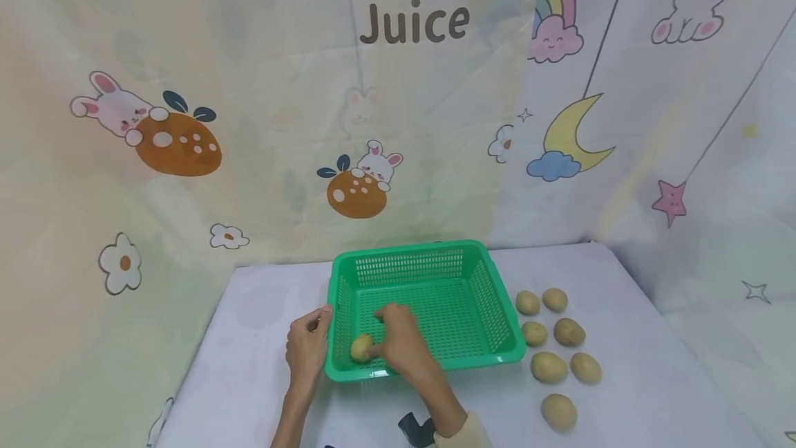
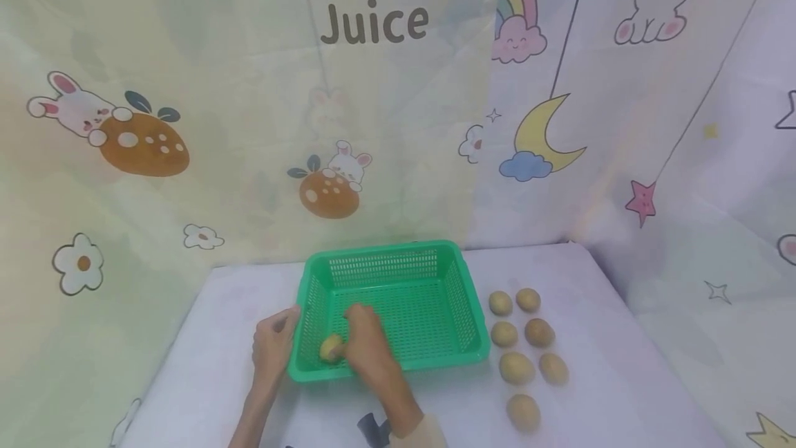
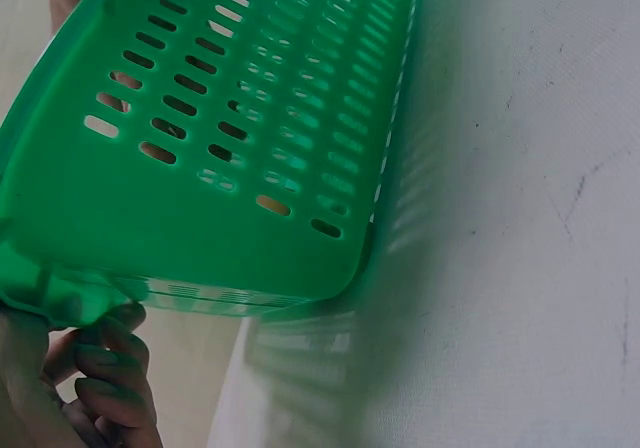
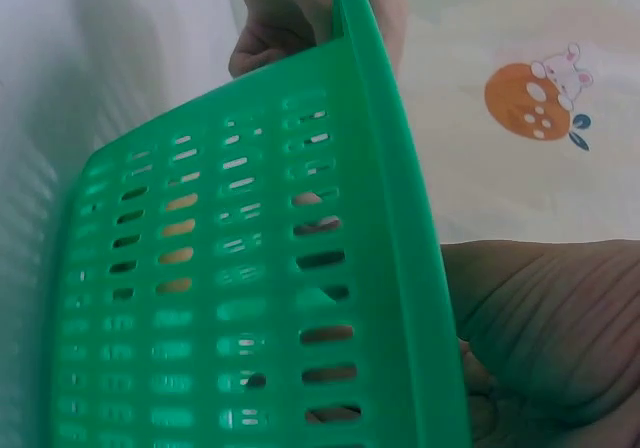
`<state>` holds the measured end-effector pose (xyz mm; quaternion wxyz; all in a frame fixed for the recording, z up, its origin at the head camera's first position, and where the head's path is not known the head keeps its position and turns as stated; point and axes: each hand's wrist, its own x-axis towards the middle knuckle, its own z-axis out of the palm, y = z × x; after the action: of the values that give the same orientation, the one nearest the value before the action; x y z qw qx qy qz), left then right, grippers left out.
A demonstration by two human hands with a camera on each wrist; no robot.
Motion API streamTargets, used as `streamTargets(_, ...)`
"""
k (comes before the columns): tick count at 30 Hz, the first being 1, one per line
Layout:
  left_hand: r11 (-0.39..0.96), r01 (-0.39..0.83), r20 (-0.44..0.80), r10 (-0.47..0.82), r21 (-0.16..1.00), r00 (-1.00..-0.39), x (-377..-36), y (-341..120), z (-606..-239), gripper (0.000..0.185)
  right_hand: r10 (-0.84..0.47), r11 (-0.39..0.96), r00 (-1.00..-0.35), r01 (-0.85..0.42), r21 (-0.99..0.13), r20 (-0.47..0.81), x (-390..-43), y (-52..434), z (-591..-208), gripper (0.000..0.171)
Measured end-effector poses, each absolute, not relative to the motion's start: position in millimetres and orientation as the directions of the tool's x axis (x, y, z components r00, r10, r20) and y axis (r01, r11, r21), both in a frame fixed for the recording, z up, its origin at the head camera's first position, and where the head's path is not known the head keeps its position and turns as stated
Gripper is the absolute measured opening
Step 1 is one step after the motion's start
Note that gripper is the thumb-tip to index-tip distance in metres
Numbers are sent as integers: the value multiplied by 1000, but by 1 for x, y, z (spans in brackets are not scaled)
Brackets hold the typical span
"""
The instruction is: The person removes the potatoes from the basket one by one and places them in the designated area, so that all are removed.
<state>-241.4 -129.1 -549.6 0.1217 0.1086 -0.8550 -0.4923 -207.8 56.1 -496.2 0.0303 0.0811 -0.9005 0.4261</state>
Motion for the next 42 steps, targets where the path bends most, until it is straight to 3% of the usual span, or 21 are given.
streamTargets(7, 499, -70, 100, -306, 864, -947, -243, -130, -552, 44, -135, 643, -986, -166, -747, 103, -214, 42, -499, 72)
streamTargets(15, 499, -80, 93, -312, 863, -946, -242, -129, -553, 45, -149, 653, -982, -186, -734, 116, -218, 33, -502, 48)
streamTargets(26, 490, -81, 89, -313, 868, -945, -243, -129, -552, 46, -131, 666, -988, -145, -732, 77, -222, 21, -507, 55)
streamTargets(34, 487, -77, 92, -314, 870, -945, -244, -130, -552, 45, -136, 722, -984, -176, -669, 112, -225, 12, -509, 54)
streamTargets(42, 479, -83, 86, -320, 874, -944, -244, -131, -554, 44, -151, 711, -980, -201, -674, 133, -229, 10, -518, 28)
